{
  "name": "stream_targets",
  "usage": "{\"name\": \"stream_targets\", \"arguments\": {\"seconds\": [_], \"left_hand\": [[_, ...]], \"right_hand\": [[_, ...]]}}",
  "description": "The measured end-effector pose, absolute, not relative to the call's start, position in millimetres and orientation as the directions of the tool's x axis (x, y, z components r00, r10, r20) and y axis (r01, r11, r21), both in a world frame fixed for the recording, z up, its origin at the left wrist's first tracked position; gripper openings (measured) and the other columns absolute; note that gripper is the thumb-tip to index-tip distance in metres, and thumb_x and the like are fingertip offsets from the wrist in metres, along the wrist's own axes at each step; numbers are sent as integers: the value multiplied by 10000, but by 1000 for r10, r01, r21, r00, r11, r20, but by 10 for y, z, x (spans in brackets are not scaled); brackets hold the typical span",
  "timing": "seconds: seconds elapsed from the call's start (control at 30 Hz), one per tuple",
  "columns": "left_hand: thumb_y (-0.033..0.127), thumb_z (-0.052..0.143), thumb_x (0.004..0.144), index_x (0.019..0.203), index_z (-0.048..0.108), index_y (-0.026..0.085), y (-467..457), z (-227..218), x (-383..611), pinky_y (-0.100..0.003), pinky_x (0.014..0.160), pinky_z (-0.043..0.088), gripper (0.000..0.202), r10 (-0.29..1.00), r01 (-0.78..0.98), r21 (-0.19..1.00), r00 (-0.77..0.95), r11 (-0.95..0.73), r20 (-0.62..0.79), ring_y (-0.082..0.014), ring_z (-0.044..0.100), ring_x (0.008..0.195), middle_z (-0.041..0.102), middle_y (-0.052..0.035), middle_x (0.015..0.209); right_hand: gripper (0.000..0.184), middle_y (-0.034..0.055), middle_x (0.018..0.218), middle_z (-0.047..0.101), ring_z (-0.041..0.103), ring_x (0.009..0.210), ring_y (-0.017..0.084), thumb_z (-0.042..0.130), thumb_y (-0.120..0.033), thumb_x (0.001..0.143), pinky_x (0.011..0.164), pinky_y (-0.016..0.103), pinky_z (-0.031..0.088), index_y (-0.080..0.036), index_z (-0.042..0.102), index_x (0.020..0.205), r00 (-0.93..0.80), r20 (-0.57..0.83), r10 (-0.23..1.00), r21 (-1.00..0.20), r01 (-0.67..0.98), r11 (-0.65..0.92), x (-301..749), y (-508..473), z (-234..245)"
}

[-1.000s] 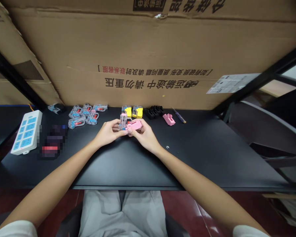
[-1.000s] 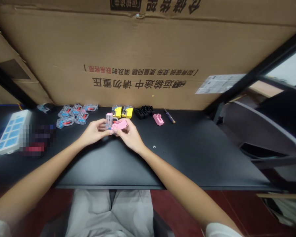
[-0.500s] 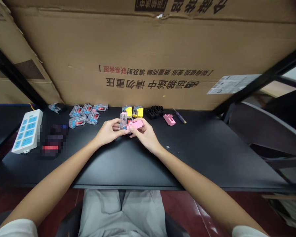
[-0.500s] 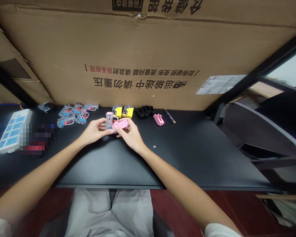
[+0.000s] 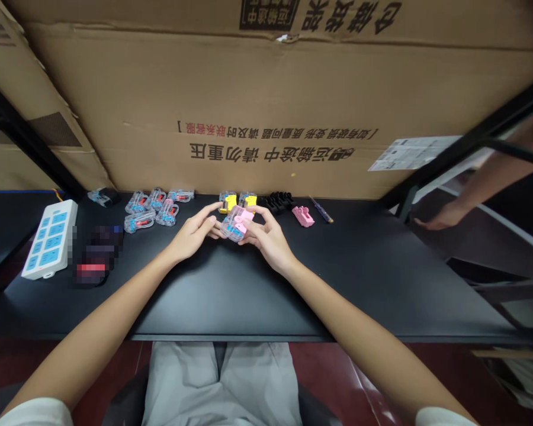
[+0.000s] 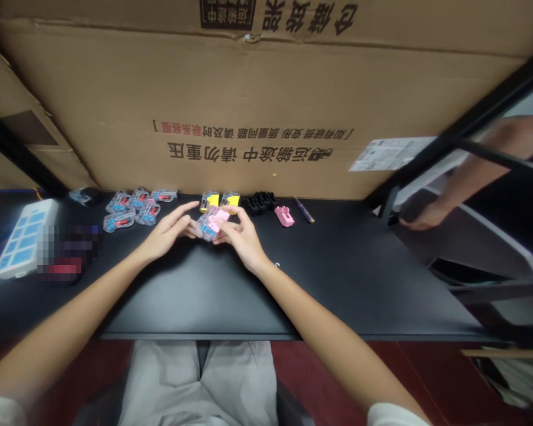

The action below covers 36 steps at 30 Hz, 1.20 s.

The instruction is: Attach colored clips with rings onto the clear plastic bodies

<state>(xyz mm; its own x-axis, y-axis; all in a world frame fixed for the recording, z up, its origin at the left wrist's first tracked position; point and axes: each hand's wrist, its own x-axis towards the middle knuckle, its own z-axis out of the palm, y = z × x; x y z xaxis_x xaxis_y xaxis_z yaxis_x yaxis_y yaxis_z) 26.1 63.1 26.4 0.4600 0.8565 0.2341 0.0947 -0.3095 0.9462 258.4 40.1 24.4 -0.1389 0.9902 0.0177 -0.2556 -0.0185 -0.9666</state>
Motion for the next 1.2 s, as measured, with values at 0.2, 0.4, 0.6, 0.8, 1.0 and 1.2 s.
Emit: {"name": "stream_targets", "arguments": {"seconds": [0.2, 0.4, 0.6, 0.8, 1.0, 1.2], "left_hand": [[396, 680, 1024, 1392, 698, 247, 636, 261, 205, -313, 839, 589, 397, 760, 391, 687, 530, -613, 376, -195, 715, 970, 716, -86, 1252], [561, 589, 1067, 1134, 717, 189, 581, 282, 304, -304, 746, 584, 399, 834, 322, 823, 470, -468, 290, -182, 704, 795, 711, -45, 939], [617, 708, 969, 1072, 700, 191, 627, 339, 248, -317, 748, 640, 438, 891, 155, 938, 392, -310, 229, -193, 762, 784, 783, -43, 893], [589, 790, 900, 1033, 759, 170, 623, 329, 264, -363, 828, 664, 441, 882, 156, 952, 438, -263, 172, -241, 807, 875, 835, -89, 968], [576, 745, 943, 1078, 763, 173, 615, 359, 269, -311, 707, 629, 425, 922, 161, 946, 316, -283, 222, -225, 788, 834, 824, -76, 909], [574, 775, 922, 1003, 759, 169, 606, 324, 289, -303, 673, 621, 413, 878, 172, 952, 454, -252, 150, -229, 795, 807, 830, -86, 904]], "right_hand": [[383, 32, 834, 791, 746, 707, 183, 837, -455, 882, 692, 317, 646, -239, 700, 1167, -312, -140, 940, -887, -383, -259, 2590, 364, 328], [444, -33, 632, 698, 591, 472, 138, 839, -489, 866, 501, 261, 483, -202, 695, 1173, -303, -52, 952, -999, 2, -54, 2599, 330, 327], [386, -11, 698, 694, 513, 519, 129, 792, -553, 893, 513, 285, 404, -191, 773, 1025, -108, 149, 983, -976, 142, 163, 2698, 419, 320], [358, 70, 957, 756, 665, 812, 213, 831, -555, 862, 766, 363, 530, -203, 823, 925, -208, 246, 947, -926, 240, 293, 2677, 452, 233], [359, 51, 912, 781, 703, 884, 241, 736, -572, 954, 888, 387, 554, -218, 776, 913, -106, 253, 962, -956, 127, 265, 2633, 412, 274], [404, 57, 881, 790, 691, 811, 234, 765, -608, 926, 804, 372, 546, -206, 799, 907, -231, 186, 955, -962, 154, 224, 2629, 401, 281]]}}
